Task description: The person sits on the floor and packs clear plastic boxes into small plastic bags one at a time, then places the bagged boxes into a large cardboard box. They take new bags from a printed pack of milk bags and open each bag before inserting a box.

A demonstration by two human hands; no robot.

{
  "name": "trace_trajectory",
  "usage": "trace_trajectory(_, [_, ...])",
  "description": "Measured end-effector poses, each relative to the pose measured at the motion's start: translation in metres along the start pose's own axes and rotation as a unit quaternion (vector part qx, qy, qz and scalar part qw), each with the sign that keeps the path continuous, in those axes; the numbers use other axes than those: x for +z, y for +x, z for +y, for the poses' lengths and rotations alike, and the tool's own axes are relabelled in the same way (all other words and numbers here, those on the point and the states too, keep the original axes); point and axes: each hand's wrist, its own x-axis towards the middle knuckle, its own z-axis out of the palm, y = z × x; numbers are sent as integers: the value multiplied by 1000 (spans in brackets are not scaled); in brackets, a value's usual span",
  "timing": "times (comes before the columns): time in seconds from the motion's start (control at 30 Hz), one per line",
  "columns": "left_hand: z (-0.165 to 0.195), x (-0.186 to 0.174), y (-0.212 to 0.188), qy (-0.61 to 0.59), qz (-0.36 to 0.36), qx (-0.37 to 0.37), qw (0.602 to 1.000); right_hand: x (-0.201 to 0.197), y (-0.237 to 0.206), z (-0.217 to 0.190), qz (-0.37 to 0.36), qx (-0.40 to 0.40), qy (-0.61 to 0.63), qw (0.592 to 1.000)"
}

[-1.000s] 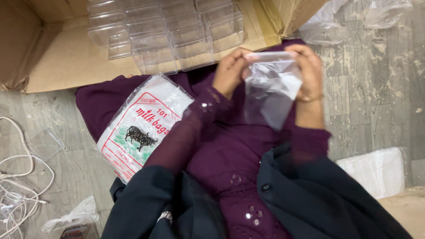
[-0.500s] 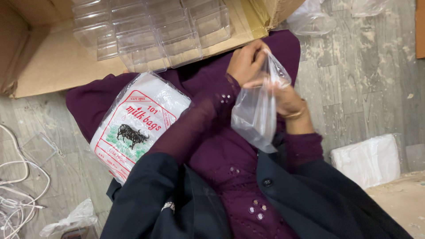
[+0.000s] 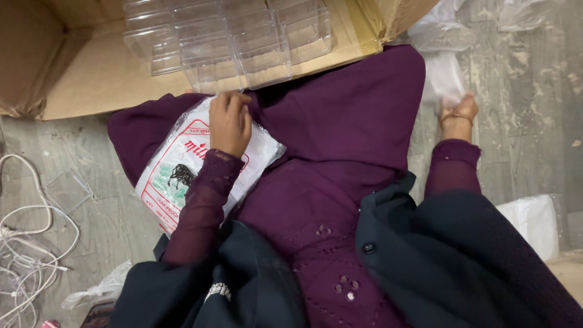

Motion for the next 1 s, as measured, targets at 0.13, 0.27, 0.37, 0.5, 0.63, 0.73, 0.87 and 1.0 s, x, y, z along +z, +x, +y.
trace_trajectory(0.13, [-6,-1,-15,-8,-12,6,1000,42,-12,6,-35,-135,-210,968])
trace_trajectory(0.27, [-7,-7,-19,-20,8,10,1000,95,-101,42,-164,-435,-349,814])
trace_trajectory(0.37, [-5,-12,-20,-29,21,9,999,123,-196,98,-354,-369,-384,769])
trace_trajectory(0.5, [-2,-18,-22,-50,43,-4,998,164,-269,168,-483,-135,-458,734])
trace_trajectory(0.63, [-3,-21,-25,-101,87,-22,991,171,-295,224,-556,-156,-498,647])
trace_trajectory(0.73, [-10,-21,-28,-132,120,-47,983,161,-292,244,-578,-211,-461,639])
trace_trajectory(0.87, [-48,-47,-37,-109,203,-66,971,149,-278,240,-550,-44,-456,698])
trace_trajectory(1.0, [-109,-111,-63,110,17,-266,958,145,-278,223,-523,-56,-479,703])
